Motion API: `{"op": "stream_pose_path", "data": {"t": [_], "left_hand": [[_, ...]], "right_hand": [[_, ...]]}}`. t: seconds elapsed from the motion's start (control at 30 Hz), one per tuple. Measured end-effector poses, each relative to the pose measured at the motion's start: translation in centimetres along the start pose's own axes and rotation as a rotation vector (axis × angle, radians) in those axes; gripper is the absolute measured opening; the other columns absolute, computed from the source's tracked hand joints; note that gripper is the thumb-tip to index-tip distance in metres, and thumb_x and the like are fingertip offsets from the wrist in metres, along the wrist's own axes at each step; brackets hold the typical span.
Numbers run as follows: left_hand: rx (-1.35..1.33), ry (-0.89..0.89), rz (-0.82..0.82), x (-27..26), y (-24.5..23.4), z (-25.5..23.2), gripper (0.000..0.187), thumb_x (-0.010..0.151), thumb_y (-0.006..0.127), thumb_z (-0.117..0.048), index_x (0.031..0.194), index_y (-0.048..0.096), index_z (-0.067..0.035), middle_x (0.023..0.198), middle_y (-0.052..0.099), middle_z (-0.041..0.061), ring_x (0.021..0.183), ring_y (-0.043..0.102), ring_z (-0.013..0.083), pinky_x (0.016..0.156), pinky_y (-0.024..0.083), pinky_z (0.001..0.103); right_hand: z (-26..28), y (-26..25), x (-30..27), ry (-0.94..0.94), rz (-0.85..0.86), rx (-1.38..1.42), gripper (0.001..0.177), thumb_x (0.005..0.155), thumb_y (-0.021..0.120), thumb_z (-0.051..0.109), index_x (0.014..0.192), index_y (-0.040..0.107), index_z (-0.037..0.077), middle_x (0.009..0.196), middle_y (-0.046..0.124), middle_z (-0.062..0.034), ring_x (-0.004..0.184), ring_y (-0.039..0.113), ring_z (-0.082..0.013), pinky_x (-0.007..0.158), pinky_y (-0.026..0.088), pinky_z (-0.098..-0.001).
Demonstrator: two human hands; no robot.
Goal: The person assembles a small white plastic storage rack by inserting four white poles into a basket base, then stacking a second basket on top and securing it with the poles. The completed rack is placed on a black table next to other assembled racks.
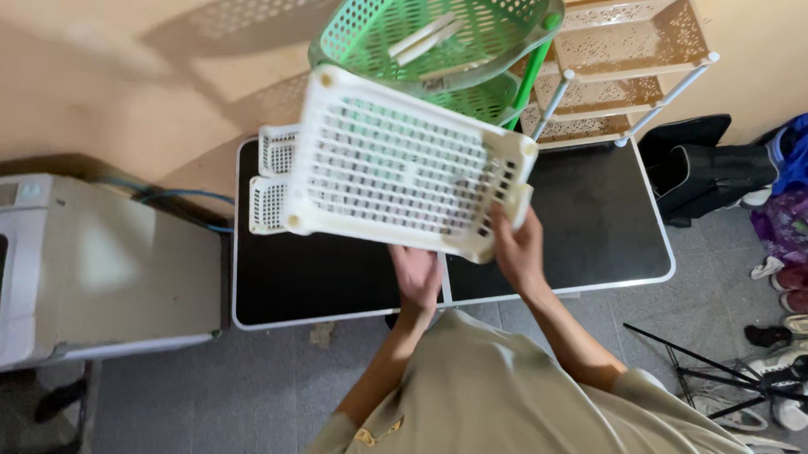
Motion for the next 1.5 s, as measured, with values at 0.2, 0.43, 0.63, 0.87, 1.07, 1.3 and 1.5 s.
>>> {"op": "stream_pose_path", "data": {"t": [0.2,0.43,0.63,0.87,1.07,1.3,1.5], "left_hand": [[0.261,0.059,-0.532,5.1,-6.6,-1.6,0.068,0.108,0.045,-0.006,0.165,0.007,-0.003,0.166,0.029,0.023,0.147,0.039,0.0285,0.123,0.031,0.043],[0.582,0.032,-0.298,10.4,-7.6,-8.2,0.054,0.113,0.036,-0.007,0.163,0.017,-0.002,0.155,0.047,0.024,0.138,0.055,0.0298,0.115,0.046,0.041],[0.776,0.213,-0.147,14.7,-4.6,-10.5,0.049,0.115,0.037,-0.005,0.161,0.021,-0.002,0.152,0.049,0.023,0.138,0.057,0.0285,0.115,0.048,0.040],[0.769,0.327,-0.101,19.1,-1.1,-11.5,0.034,0.117,0.037,-0.008,0.151,0.035,-0.003,0.130,0.063,0.017,0.109,0.065,0.0214,0.100,0.053,0.035],[0.774,0.334,-0.113,18.7,0.8,-12.5,0.036,0.114,0.037,-0.008,0.150,0.035,-0.003,0.125,0.066,0.016,0.097,0.065,0.0188,0.091,0.054,0.032],[0.748,0.322,-0.119,18.4,0.8,-12.7,0.036,0.115,0.038,-0.005,0.151,0.034,-0.003,0.128,0.065,0.017,0.103,0.066,0.0187,0.091,0.054,0.031],[0.786,0.446,-0.058,19.5,1.8,-13.7,0.034,0.118,0.037,-0.005,0.152,0.033,-0.006,0.125,0.064,0.017,0.106,0.069,0.0198,0.092,0.056,0.031]], "right_hand": [[3.7,4.0,0.4,0.106,0.187,0.130,0.031,0.111,0.044,0.034,0.117,0.054,0.005,0.078,0.051,-0.0038,0.063,0.048,-0.0112,0.060,0.042,-0.0246],[8.4,3.7,1.6,0.396,0.353,0.834,0.031,0.107,0.058,0.037,0.126,0.053,0.013,0.105,0.056,-0.0049,0.108,0.057,-0.0205,0.103,0.050,-0.0394],[10.8,3.5,4.5,0.361,0.385,1.006,0.035,0.109,0.065,0.034,0.138,0.056,0.017,0.117,0.059,-0.0047,0.112,0.059,-0.0190,0.105,0.050,-0.0360],[11.3,3.4,6.3,0.264,0.377,0.974,0.041,0.109,0.064,0.032,0.145,0.055,0.014,0.124,0.062,-0.0068,0.122,0.064,-0.0188,0.103,0.055,-0.0318],[11.9,3.2,5.5,0.189,0.366,0.926,0.037,0.111,0.062,0.029,0.143,0.055,0.011,0.124,0.065,-0.0091,0.120,0.067,-0.0210,0.101,0.056,-0.0324],[17.4,3.4,2.3,-0.370,0.336,0.268,0.038,0.111,0.066,0.023,0.139,0.056,-0.001,0.121,0.067,-0.0159,0.116,0.071,-0.0246,0.107,0.059,-0.0374],[20.6,6.0,1.2,-0.521,0.472,-0.506,0.040,0.106,0.063,0.010,0.142,0.055,-0.005,0.105,0.073,-0.0174,0.090,0.074,-0.0225,0.077,0.059,-0.0364]]}}
Point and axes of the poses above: each hand's wrist, its own x-axis towards the middle knuckle, its own y-axis out of the palm, z = x × y, the point moved 7 cm from there along x, towards the middle knuckle
